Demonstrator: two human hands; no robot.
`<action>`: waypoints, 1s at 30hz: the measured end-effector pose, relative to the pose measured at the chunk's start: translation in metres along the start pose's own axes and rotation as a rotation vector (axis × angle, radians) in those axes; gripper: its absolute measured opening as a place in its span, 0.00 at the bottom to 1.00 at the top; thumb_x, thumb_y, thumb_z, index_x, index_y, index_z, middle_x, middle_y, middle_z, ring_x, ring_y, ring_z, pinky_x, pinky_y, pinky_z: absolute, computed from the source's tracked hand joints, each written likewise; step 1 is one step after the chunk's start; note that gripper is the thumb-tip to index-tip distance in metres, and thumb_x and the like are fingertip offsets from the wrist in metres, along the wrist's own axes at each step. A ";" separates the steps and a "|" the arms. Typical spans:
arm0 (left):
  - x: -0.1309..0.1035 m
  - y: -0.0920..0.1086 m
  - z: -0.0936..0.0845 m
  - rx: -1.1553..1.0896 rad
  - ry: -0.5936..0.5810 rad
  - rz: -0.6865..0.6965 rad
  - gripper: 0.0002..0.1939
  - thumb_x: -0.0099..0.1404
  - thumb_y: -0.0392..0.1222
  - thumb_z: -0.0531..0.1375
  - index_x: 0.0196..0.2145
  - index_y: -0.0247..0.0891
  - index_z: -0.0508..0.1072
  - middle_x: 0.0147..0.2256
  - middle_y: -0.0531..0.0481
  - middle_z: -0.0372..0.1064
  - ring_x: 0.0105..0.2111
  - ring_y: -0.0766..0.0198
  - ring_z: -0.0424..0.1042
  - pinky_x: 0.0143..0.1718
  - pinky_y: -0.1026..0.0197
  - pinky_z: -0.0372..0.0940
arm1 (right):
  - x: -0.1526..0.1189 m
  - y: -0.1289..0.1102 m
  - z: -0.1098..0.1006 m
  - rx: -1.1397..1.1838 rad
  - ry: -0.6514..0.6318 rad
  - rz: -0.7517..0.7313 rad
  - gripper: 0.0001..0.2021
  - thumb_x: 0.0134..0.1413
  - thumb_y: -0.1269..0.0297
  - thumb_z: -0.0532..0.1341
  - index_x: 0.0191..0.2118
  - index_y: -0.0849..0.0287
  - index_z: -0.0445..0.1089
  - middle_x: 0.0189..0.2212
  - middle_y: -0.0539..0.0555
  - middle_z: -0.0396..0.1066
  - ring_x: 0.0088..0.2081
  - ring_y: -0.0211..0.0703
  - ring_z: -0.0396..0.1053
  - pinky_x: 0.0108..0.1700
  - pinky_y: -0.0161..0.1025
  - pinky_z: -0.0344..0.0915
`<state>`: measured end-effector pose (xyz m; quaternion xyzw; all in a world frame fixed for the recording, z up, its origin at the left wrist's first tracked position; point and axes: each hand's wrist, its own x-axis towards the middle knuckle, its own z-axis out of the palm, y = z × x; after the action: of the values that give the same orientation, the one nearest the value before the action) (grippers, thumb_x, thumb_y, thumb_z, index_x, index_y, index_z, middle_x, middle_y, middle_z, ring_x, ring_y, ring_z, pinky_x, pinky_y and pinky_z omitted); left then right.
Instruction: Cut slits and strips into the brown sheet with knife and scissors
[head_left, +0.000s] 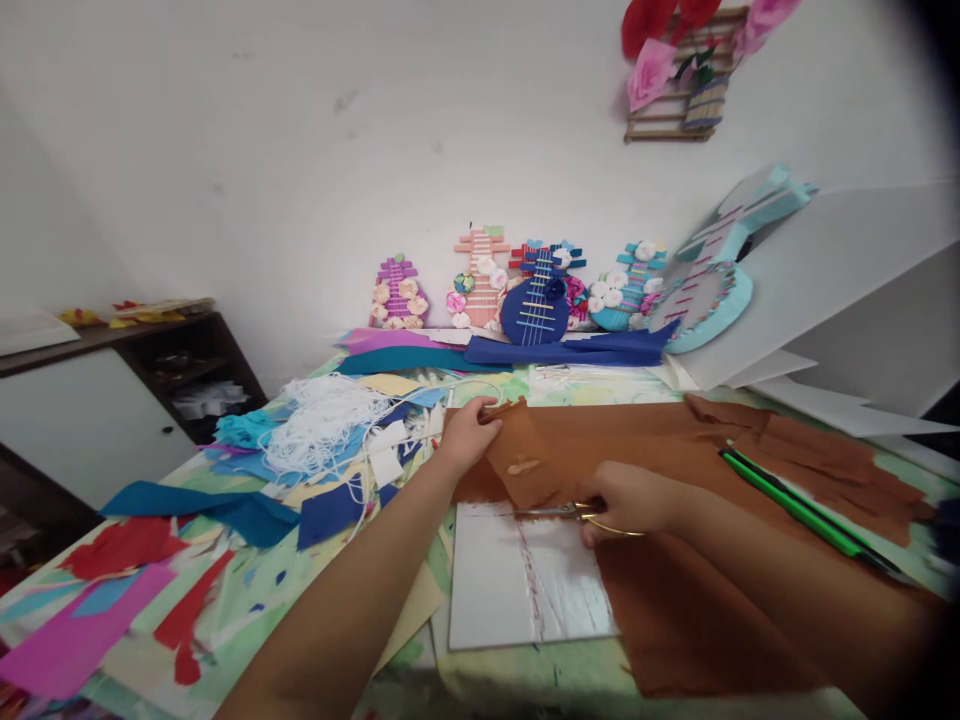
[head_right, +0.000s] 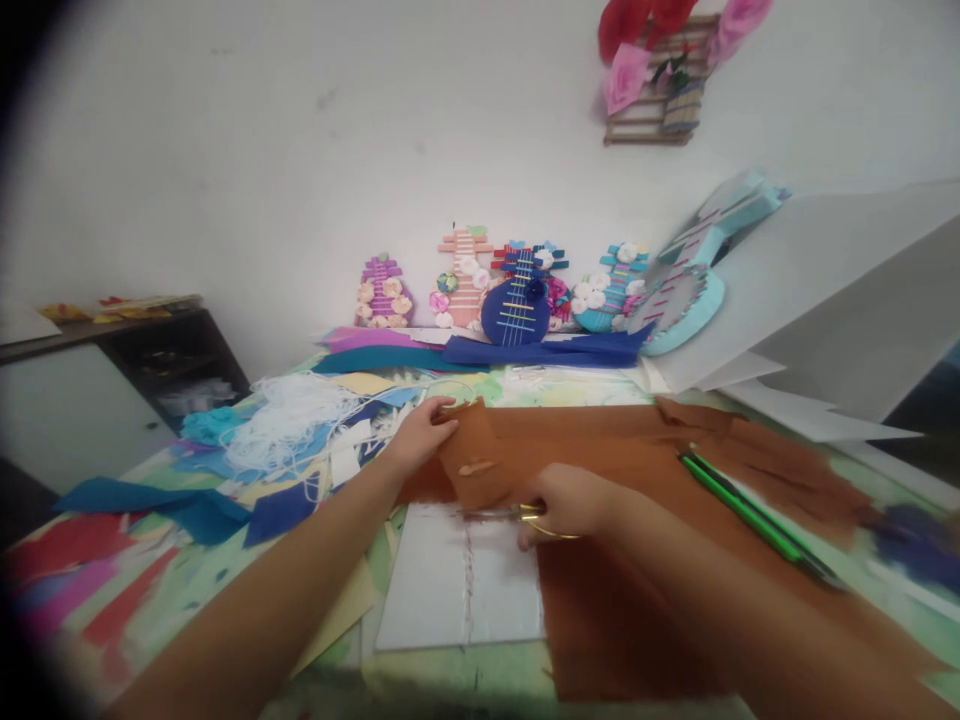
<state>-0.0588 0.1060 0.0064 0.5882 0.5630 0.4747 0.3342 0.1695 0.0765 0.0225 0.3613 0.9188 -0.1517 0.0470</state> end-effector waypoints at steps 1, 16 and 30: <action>-0.001 -0.001 -0.001 -0.039 0.002 -0.015 0.12 0.62 0.41 0.53 0.44 0.35 0.63 0.43 0.46 0.61 0.39 0.60 0.65 0.38 0.53 0.62 | -0.007 0.002 0.000 0.061 0.025 0.006 0.18 0.37 0.47 0.58 0.22 0.60 0.67 0.18 0.49 0.63 0.20 0.35 0.56 0.22 0.32 0.48; -0.048 0.057 0.013 -0.599 -0.307 -0.169 0.15 0.43 0.38 0.64 0.29 0.37 0.63 0.27 0.51 0.67 0.29 0.61 0.70 0.30 0.59 0.65 | -0.012 -0.015 -0.008 0.944 0.610 0.079 0.18 0.38 0.50 0.58 0.32 0.57 0.57 0.32 0.52 0.62 0.36 0.42 0.62 0.38 0.37 0.59; -0.049 0.074 0.046 -0.495 -0.325 -0.063 0.26 0.39 0.46 0.66 0.35 0.38 0.62 0.30 0.51 0.65 0.31 0.63 0.68 0.33 0.61 0.62 | -0.051 0.000 0.013 1.132 0.679 0.145 0.12 0.36 0.66 0.60 0.25 0.58 0.54 0.21 0.44 0.55 0.23 0.31 0.55 0.27 0.30 0.55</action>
<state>0.0143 0.0538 0.0513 0.5395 0.3872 0.4865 0.5678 0.2067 0.0398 0.0204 0.4189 0.6344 -0.4852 -0.4320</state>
